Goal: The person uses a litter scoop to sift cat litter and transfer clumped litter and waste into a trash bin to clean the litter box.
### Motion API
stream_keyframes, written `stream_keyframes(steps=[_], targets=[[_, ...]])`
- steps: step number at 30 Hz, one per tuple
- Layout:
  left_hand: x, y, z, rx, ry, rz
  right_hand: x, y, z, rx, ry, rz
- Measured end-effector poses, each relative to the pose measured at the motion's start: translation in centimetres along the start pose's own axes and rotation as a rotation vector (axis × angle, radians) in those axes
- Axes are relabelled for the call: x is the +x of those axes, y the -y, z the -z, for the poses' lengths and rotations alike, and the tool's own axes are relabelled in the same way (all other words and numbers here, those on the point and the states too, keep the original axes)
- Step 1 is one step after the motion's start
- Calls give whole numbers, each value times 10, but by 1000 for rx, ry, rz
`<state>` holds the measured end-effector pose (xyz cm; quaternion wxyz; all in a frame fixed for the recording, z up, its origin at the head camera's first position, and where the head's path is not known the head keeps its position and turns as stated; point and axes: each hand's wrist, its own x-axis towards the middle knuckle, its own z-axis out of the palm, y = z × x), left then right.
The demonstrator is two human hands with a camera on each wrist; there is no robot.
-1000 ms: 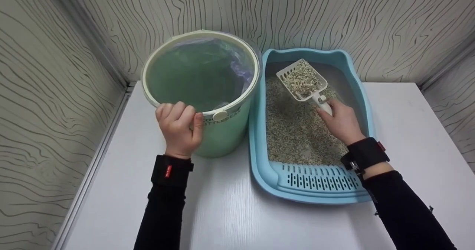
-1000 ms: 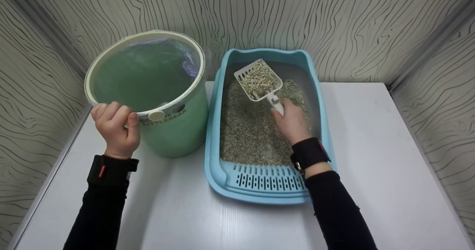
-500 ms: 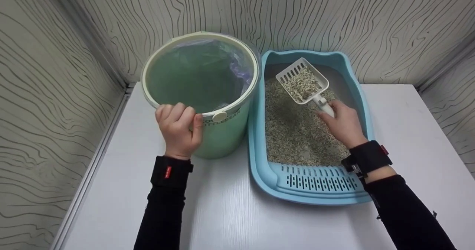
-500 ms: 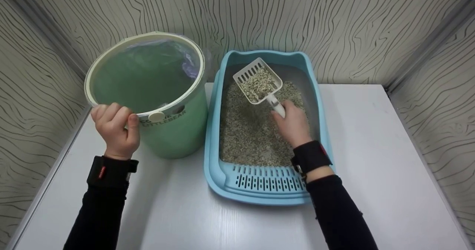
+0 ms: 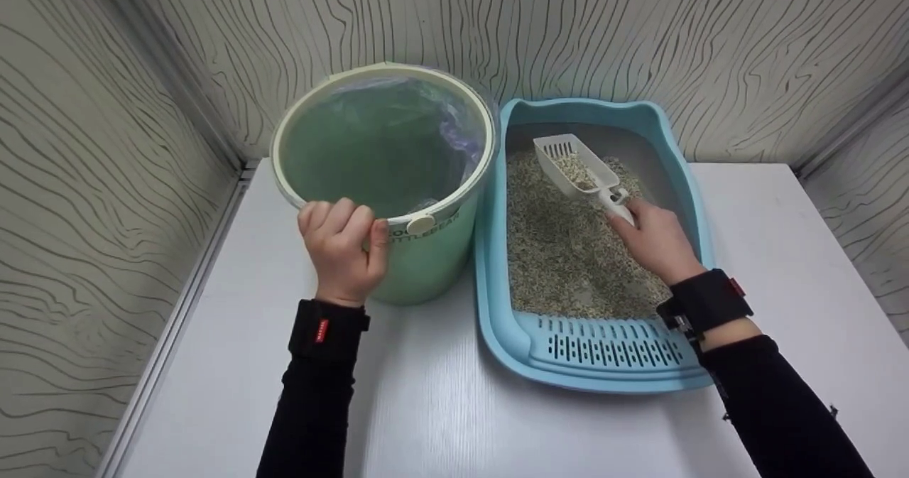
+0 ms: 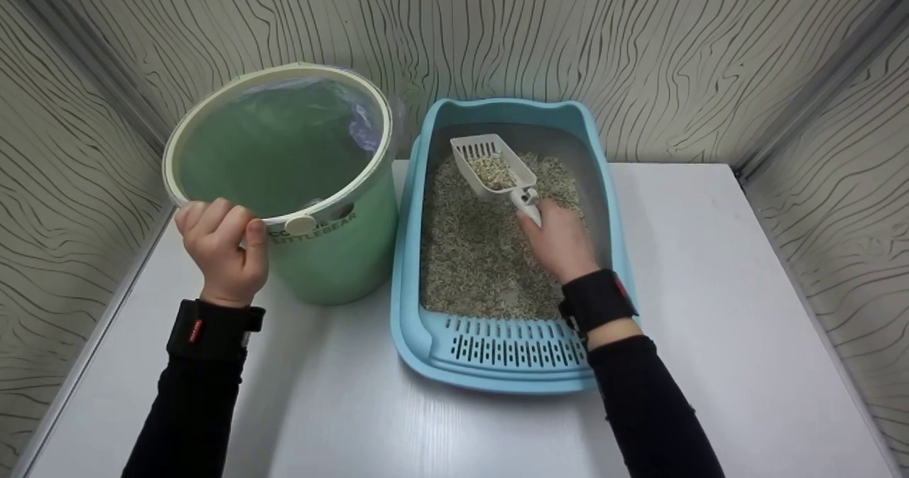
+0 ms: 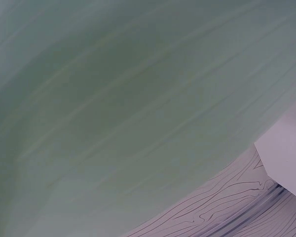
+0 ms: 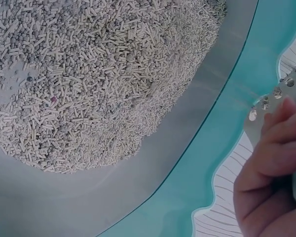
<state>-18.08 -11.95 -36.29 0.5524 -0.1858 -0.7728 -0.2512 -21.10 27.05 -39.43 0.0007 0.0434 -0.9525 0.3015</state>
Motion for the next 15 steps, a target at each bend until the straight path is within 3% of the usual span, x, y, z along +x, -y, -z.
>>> stream_keyframes(steps=[8, 15], targets=[[0, 0, 0, -1, 0, 4, -2, 1, 1, -2, 51, -7], [-1, -1, 0, 3, 3, 8, -2, 2, 2, -11, 35, -1]])
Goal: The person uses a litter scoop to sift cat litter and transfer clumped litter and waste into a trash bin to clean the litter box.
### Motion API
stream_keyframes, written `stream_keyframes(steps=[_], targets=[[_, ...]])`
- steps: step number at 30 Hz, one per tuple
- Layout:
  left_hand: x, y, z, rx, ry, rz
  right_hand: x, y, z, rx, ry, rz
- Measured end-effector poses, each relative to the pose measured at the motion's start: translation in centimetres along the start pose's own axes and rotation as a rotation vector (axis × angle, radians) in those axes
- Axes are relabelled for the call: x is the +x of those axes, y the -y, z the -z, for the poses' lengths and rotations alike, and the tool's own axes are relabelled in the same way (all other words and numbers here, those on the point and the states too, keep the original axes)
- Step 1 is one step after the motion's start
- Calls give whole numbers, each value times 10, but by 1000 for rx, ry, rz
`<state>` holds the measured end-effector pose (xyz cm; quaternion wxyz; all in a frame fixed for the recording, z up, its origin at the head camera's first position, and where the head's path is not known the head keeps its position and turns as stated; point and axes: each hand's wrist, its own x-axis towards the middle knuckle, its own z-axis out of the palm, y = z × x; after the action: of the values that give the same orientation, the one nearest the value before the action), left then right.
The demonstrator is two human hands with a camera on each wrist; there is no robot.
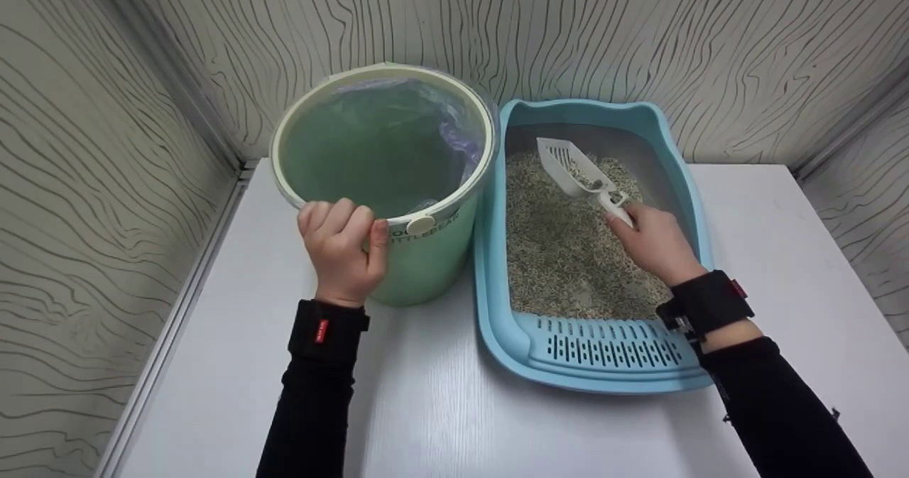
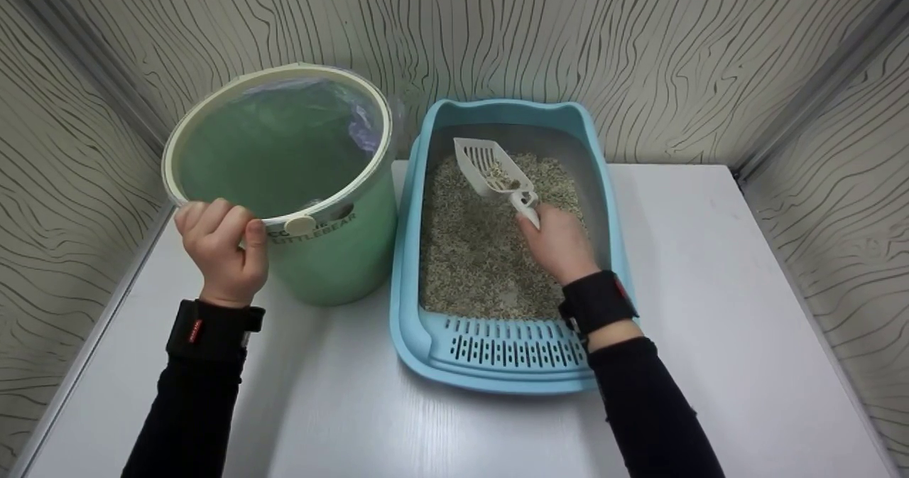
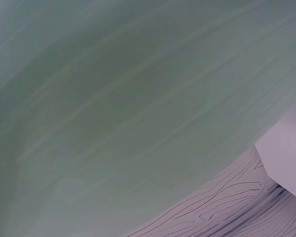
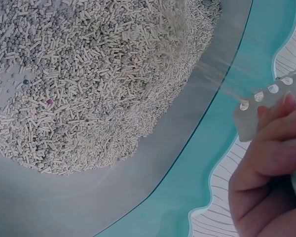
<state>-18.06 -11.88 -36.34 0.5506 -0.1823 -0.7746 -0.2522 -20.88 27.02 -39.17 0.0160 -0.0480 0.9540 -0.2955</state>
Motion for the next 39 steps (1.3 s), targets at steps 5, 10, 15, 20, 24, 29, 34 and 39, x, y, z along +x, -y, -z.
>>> stream_keyframes(steps=[5, 10, 15, 20, 24, 29, 34, 39], targets=[[0, 0, 0, -1, -4, -2, -1, 1, 0, -8, -20, 7], [0, 0, -1, 1, -5, -5, -4, 3, 2, -12, -47, 4], [1, 0, 0, 0, -8, -7, -7, 5, 3, -8, -109, 20], [1, 0, 0, 0, -2, -4, -7, 6, 3, -12, -175, 29], [0, 0, 0, 8, 6, 0, -8, 6, 2, -14, -198, 24], [1, 0, 0, 12, 15, 2, -9, 7, 2, -17, -229, 13], [2, 1, 0, 17, 22, 5, -10, 6, 1, -21, -238, -1], [2, 1, 0, 18, 24, 2, -11, 4, 1, -21, -233, -12]])
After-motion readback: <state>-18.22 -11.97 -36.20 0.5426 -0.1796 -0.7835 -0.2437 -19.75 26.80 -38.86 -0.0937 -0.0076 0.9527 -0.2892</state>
